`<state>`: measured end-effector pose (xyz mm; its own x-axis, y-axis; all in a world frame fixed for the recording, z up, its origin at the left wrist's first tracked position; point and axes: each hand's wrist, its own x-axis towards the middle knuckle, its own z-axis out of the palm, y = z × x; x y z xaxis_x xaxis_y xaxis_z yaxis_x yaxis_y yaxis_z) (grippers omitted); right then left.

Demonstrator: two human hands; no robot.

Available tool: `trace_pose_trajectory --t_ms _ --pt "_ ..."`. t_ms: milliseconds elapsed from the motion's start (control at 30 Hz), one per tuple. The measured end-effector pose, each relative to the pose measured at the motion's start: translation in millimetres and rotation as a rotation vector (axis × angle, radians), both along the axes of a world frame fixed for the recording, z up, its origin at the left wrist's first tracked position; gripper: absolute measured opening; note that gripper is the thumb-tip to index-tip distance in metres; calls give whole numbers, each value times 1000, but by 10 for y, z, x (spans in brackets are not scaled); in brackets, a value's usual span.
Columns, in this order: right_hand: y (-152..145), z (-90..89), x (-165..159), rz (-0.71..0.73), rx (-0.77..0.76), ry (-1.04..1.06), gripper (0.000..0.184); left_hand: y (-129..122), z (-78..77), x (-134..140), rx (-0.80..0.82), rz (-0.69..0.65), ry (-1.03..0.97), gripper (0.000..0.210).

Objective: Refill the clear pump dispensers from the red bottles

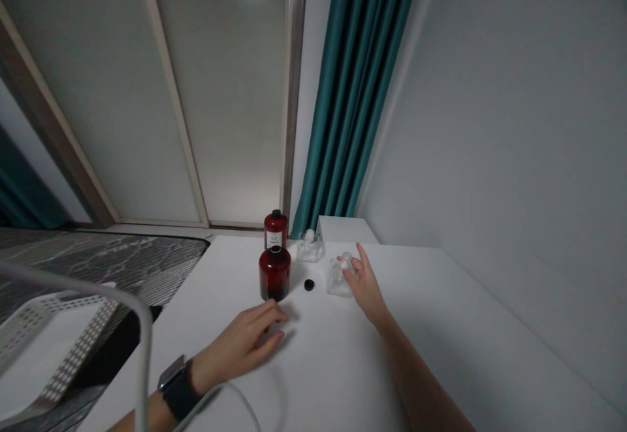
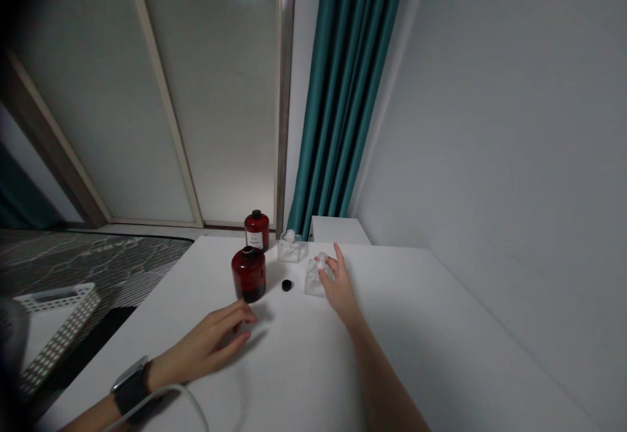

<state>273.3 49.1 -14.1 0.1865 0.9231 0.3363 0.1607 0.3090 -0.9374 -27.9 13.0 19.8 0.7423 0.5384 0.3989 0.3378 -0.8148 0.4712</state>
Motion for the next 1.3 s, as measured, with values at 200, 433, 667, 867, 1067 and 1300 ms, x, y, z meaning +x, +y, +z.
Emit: trace_pose_trajectory --t_ms 200,433,667,867,1067,1300 --pt "6 -12 9 1 -3 -53 83 10 0 17 0 -17 1 17" --pt "-147 155 69 -242 217 -79 54 -1 19 6 77 -39 53 15" --pt "-446 217 -379 -247 418 -97 18 26 11 -33 205 41 -87 13" --pt "-426 99 -680 -46 297 -319 23 36 -15 -102 263 326 -500 25" --pt "-374 22 -657 -48 217 -370 25 243 -51 -26 32 582 -503 64" --pt "-370 7 -632 -46 242 -412 28 553 -56 140 -267 495 -480 102"
